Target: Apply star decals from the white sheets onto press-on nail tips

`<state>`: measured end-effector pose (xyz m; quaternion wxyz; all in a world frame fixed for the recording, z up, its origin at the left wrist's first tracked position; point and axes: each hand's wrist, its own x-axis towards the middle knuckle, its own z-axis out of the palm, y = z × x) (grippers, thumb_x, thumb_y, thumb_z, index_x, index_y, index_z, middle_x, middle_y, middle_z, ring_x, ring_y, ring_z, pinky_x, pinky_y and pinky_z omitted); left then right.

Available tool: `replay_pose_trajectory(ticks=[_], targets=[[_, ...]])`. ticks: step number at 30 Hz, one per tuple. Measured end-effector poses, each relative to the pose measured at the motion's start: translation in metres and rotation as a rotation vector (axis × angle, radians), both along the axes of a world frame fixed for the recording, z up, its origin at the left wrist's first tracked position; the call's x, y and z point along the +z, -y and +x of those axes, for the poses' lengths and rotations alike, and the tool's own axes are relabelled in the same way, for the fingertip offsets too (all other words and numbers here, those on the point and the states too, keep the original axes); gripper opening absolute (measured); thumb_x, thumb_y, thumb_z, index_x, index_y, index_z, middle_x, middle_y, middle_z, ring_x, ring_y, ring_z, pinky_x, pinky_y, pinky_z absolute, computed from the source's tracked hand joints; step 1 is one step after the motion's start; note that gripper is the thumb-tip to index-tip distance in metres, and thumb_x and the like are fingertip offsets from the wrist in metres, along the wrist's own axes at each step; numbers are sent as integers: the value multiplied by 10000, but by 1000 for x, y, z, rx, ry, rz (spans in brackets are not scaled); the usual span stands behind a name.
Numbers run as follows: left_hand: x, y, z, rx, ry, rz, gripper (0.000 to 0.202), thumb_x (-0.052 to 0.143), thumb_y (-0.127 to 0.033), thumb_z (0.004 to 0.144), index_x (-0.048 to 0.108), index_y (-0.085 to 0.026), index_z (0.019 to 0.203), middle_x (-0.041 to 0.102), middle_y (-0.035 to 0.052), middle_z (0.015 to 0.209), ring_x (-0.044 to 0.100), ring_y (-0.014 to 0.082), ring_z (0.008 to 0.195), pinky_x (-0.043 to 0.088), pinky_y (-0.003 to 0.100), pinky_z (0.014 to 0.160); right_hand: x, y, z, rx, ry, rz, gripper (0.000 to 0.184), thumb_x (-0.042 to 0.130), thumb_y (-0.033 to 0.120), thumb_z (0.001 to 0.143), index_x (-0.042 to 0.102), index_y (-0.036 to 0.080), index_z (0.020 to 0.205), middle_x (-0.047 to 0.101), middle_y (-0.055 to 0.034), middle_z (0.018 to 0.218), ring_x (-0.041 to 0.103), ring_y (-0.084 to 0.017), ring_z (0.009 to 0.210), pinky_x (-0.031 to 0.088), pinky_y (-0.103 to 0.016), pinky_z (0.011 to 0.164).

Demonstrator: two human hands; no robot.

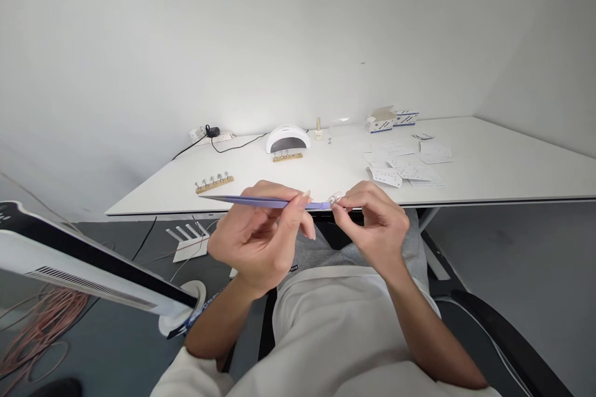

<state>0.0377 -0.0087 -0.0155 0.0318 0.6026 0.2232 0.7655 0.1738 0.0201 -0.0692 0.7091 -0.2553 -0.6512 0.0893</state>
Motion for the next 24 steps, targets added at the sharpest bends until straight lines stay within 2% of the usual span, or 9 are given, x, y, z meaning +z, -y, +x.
replay_pose_trajectory(ticks=[5, 10, 14, 19, 24], targets=[[-1, 1, -3, 38, -48, 27, 118, 665, -33, 779, 672, -146, 748, 686, -3, 675, 630, 117, 452, 460, 238, 366, 2, 3, -3, -18, 37, 5, 179, 674, 38, 746, 667, 216, 764, 624, -11, 684, 559, -146, 611, 466, -319, 538], [-3, 3, -5, -24, -88, -30, 174, 665, -18, 786, 692, -181, 839, 682, -13, 724, 636, 103, 480, 463, 232, 368, 1, 3, -6, -41, 4, -61, 175, 670, 35, 746, 657, 210, 742, 591, -5, 674, 539, -140, 610, 454, -321, 563], [-1, 3, -4, -27, -90, -8, 183, 654, 13, 780, 689, -160, 827, 676, -9, 714, 638, 109, 476, 469, 236, 372, 1, 2, -3, -62, 6, -55, 179, 666, 29, 748, 657, 208, 750, 589, -4, 677, 541, -139, 615, 458, -323, 575], [0, 0, -3, -47, -24, 23, 154, 665, -6, 780, 689, -154, 815, 686, 4, 711, 642, 128, 472, 482, 260, 384, 1, 4, -4, -1, 49, 26, 195, 662, 19, 745, 653, 213, 772, 629, -12, 699, 564, -145, 625, 468, -313, 545], [-1, 0, -2, -39, -31, -1, 149, 670, 15, 758, 697, -126, 797, 693, 23, 704, 645, 135, 467, 468, 248, 380, 0, 5, -7, -32, -26, -20, 192, 667, 23, 753, 657, 215, 773, 600, -6, 694, 552, -143, 621, 473, -326, 567]])
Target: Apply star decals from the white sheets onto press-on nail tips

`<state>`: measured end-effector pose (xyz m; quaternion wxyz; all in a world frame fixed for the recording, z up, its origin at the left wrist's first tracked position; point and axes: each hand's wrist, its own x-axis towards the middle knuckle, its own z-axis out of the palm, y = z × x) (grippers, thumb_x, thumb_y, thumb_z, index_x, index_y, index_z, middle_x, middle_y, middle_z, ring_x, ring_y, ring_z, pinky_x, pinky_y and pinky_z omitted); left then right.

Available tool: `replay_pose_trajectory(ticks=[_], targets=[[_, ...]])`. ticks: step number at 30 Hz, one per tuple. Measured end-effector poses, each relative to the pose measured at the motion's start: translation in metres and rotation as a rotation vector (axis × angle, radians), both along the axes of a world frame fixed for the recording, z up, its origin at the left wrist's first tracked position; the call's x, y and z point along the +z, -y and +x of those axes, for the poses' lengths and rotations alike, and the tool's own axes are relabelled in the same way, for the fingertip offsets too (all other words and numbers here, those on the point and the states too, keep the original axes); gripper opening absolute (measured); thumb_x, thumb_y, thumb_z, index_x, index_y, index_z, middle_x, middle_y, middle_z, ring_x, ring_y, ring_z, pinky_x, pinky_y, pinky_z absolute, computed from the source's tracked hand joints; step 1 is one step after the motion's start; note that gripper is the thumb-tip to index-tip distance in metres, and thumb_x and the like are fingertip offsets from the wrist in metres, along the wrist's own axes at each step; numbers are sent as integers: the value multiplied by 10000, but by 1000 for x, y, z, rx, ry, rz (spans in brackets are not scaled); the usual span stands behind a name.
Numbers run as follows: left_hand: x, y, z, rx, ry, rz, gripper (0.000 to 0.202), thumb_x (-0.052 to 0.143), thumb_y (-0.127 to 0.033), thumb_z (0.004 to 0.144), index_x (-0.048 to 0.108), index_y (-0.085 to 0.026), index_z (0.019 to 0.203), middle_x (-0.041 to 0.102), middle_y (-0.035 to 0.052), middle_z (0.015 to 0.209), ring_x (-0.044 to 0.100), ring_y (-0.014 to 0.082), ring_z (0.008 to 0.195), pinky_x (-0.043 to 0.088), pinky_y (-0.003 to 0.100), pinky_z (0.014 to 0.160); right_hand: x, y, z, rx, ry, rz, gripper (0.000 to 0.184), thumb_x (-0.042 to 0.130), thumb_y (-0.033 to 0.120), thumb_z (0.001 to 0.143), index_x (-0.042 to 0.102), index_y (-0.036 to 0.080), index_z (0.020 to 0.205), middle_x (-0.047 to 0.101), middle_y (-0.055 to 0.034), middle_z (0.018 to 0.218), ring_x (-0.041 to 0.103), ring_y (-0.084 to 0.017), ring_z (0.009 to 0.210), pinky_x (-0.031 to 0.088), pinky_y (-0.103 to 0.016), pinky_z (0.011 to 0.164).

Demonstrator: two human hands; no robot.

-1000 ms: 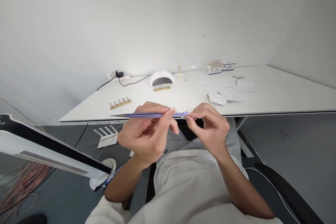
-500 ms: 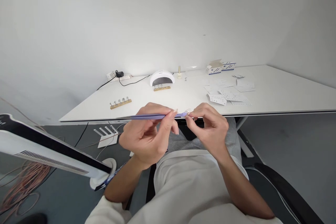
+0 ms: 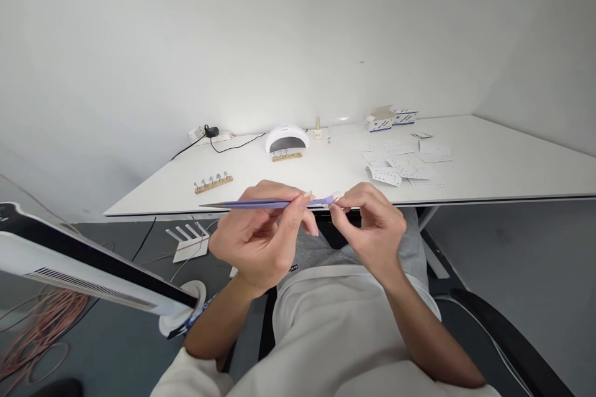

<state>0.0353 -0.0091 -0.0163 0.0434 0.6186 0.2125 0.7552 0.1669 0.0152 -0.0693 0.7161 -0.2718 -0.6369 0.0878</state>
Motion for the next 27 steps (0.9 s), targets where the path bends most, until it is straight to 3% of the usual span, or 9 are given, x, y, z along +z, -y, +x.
replay_pose_trajectory(ticks=[9, 20, 27], targets=[[1, 3, -2, -6, 48, -32, 58, 659, -105, 817, 649, -142, 773, 674, 1, 726, 632, 115, 450, 494, 237, 352, 1, -3, 6, 58, 42, 90, 244, 666, -7, 749, 674, 227, 820, 661, -14, 733, 603, -157, 661, 506, -333, 581], [4, 3, 0, 90, 7, -34, 111, 673, -61, 777, 641, -143, 710, 664, -14, 629, 603, 101, 411, 449, 214, 344, 0, -4, 7, 26, 30, 71, 213, 663, 20, 754, 672, 229, 796, 660, -12, 717, 598, -159, 643, 505, -336, 575], [4, 7, -3, 20, -17, -88, 98, 661, -98, 809, 627, -151, 734, 683, -10, 697, 625, 101, 442, 489, 213, 364, 3, -1, 6, 64, 75, 102, 251, 656, -9, 742, 676, 228, 825, 666, -13, 722, 589, -154, 637, 492, -326, 557]])
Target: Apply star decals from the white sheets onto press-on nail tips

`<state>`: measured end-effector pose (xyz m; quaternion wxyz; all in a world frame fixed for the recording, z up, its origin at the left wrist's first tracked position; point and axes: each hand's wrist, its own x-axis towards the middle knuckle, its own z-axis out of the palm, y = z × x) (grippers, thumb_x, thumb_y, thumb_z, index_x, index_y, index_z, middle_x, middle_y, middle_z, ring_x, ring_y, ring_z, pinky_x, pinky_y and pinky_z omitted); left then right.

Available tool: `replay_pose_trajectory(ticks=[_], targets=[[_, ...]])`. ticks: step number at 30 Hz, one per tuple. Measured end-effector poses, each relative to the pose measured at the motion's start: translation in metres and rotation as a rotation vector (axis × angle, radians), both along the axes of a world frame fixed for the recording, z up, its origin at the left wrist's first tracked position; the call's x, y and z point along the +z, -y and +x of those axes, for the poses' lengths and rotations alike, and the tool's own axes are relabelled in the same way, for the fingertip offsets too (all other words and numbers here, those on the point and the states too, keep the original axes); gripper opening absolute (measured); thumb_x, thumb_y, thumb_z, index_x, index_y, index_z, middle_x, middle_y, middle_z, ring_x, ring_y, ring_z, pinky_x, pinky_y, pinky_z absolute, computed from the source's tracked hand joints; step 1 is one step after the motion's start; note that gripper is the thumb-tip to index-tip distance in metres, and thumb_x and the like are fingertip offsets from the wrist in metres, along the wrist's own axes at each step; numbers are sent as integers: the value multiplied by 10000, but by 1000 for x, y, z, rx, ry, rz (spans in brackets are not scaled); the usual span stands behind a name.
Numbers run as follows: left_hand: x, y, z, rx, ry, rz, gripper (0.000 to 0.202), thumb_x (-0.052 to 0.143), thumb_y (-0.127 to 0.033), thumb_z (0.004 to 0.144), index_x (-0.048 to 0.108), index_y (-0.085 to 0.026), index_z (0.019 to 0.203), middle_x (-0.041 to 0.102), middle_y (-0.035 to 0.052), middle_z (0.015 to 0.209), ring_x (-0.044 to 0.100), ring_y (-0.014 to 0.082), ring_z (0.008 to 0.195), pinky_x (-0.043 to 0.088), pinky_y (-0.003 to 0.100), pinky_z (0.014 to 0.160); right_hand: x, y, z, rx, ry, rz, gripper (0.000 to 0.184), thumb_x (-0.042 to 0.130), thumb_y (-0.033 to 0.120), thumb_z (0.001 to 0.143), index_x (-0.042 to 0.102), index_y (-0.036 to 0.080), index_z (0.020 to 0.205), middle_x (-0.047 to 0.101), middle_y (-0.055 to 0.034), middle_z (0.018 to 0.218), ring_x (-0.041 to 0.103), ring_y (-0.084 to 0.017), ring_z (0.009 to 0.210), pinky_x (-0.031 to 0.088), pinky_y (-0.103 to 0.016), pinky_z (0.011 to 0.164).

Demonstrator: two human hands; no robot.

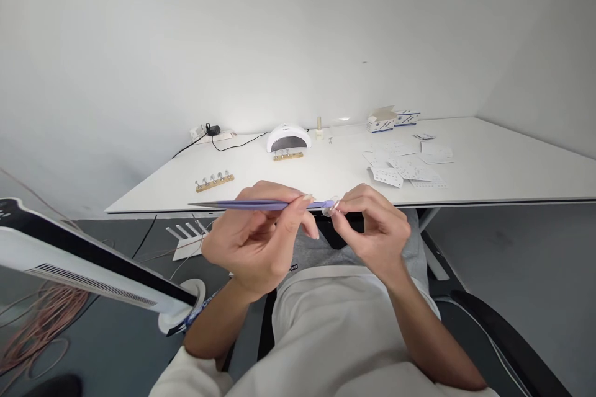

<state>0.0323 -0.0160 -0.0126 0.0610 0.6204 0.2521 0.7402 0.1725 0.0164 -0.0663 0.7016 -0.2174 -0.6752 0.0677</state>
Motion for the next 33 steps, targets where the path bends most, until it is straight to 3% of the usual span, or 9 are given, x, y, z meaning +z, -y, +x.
replay_pose_trajectory(ticks=[7, 13, 19, 26, 33], targets=[[0, -1, 5, 50, 34, 14, 108, 660, -41, 782, 650, -139, 736, 676, -7, 668, 606, 98, 420, 435, 214, 335, -1, -3, 3, -38, -51, -37, 212, 656, 10, 751, 661, 221, 777, 641, -15, 708, 590, -160, 641, 490, -335, 571], [1, 0, 2, 40, 38, 62, 100, 661, -52, 780, 644, -129, 719, 688, 10, 704, 622, 108, 430, 456, 211, 347, 1, -2, 1, 7, -18, 74, 319, 657, -55, 722, 683, 227, 869, 659, -17, 735, 591, -158, 655, 487, -327, 565], [1, 1, 4, 29, 28, 35, 124, 656, -11, 773, 652, -124, 724, 685, -3, 674, 608, 98, 415, 433, 206, 337, -4, -4, 2, -47, -79, 103, 352, 677, -59, 714, 717, 237, 901, 684, -23, 779, 615, -170, 684, 503, -339, 589], [3, 2, 1, 89, 94, 7, 86, 694, -89, 792, 668, -139, 727, 674, 7, 698, 640, 126, 453, 442, 229, 327, 3, -2, 9, 179, -143, -230, 275, 682, 16, 791, 766, 251, 907, 748, -23, 852, 692, -168, 797, 568, -330, 711], [8, -5, -2, 114, 165, 54, 104, 710, -107, 784, 660, -138, 698, 665, -12, 679, 627, 125, 435, 446, 256, 330, 3, -6, 6, 287, -232, -407, 189, 718, 83, 780, 781, 244, 857, 776, -8, 870, 720, -156, 792, 599, -298, 757]])
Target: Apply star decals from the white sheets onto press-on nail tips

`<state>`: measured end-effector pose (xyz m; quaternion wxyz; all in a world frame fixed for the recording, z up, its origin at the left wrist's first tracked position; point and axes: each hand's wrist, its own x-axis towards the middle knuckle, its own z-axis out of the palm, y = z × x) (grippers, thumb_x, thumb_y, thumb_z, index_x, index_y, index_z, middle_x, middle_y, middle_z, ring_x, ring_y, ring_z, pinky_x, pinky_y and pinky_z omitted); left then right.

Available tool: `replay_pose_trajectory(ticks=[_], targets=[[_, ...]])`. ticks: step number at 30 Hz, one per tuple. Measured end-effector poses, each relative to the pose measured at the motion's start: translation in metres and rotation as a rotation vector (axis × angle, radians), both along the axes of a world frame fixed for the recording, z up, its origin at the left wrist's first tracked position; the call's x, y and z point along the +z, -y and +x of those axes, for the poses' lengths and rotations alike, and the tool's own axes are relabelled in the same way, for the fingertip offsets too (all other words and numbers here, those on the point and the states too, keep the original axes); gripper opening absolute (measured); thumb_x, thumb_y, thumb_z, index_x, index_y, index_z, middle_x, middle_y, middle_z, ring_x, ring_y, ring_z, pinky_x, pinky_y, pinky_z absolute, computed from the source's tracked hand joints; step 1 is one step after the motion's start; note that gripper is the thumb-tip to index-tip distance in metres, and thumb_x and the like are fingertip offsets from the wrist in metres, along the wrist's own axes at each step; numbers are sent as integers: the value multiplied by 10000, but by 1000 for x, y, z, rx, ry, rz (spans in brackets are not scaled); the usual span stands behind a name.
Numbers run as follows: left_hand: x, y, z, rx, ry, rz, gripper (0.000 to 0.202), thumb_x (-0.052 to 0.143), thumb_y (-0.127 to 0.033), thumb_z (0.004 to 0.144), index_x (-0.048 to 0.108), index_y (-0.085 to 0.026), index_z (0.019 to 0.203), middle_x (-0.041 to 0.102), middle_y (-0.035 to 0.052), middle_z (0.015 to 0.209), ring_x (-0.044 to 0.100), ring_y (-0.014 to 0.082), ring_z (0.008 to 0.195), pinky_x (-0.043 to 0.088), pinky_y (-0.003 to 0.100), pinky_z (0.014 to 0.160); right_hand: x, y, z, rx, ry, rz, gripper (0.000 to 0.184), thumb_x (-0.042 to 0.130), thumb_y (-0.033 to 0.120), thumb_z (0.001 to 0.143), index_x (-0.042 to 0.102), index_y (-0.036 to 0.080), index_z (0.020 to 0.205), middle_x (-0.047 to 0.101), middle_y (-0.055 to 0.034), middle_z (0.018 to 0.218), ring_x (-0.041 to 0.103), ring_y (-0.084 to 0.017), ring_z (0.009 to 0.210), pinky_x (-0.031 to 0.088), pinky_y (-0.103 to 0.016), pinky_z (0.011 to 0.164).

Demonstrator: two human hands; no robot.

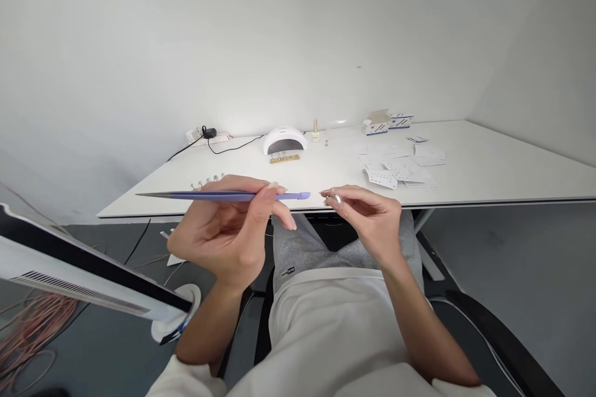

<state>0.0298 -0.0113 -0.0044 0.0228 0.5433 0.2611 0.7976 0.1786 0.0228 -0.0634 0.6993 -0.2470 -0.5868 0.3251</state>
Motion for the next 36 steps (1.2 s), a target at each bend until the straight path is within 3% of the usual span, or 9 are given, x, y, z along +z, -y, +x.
replay_pose_trajectory(ticks=[13, 18, 22, 26, 31, 36], targets=[[4, -1, -3, -35, 8, -10, 129, 701, -108, 780, 641, -144, 671, 654, -11, 649, 622, 143, 421, 437, 277, 310, -8, -15, 5, 83, 6, -99, 78, 760, 174, 756, 767, 248, 780, 761, -2, 825, 705, -151, 809, 555, -277, 762], [8, 5, 4, 89, 43, -54, 133, 726, -130, 778, 671, -165, 663, 650, -2, 659, 610, 134, 431, 418, 276, 325, -32, -57, 24, -112, 243, -206, 113, 780, 312, 721, 755, 210, 763, 762, -47, 860, 693, -195, 809, 540, -312, 734], [13, 8, 7, 151, 68, -85, 152, 724, -106, 761, 656, -154, 633, 648, 13, 646, 613, 151, 433, 409, 275, 336, -50, -98, 41, -196, 375, -301, 119, 763, 283, 717, 761, 172, 759, 771, -73, 829, 713, -227, 812, 546, -333, 768], [17, 8, 9, 192, 118, -90, 131, 707, -73, 720, 650, -119, 612, 638, 23, 601, 586, 156, 394, 385, 277, 329, -62, -126, 41, -255, 570, -397, 106, 744, 250, 759, 740, 145, 772, 747, -56, 795, 691, -207, 787, 541, -349, 785], [19, 11, 0, 198, 45, -155, 108, 721, -116, 717, 674, -109, 620, 653, 35, 602, 613, 172, 406, 443, 268, 315, -68, -138, 29, -235, 798, -459, 238, 591, 351, 924, 655, 154, 1042, 670, -60, 1081, 650, -175, 917, 553, -364, 807], [19, 12, -8, 177, 69, -168, 138, 746, -132, 709, 663, -106, 602, 666, 52, 612, 625, 191, 416, 463, 276, 307, -66, -136, 25, -267, 926, -470, 253, 581, 355, 929, 640, 168, 1089, 649, -76, 1142, 635, -197, 996, 535, -406, 874]])
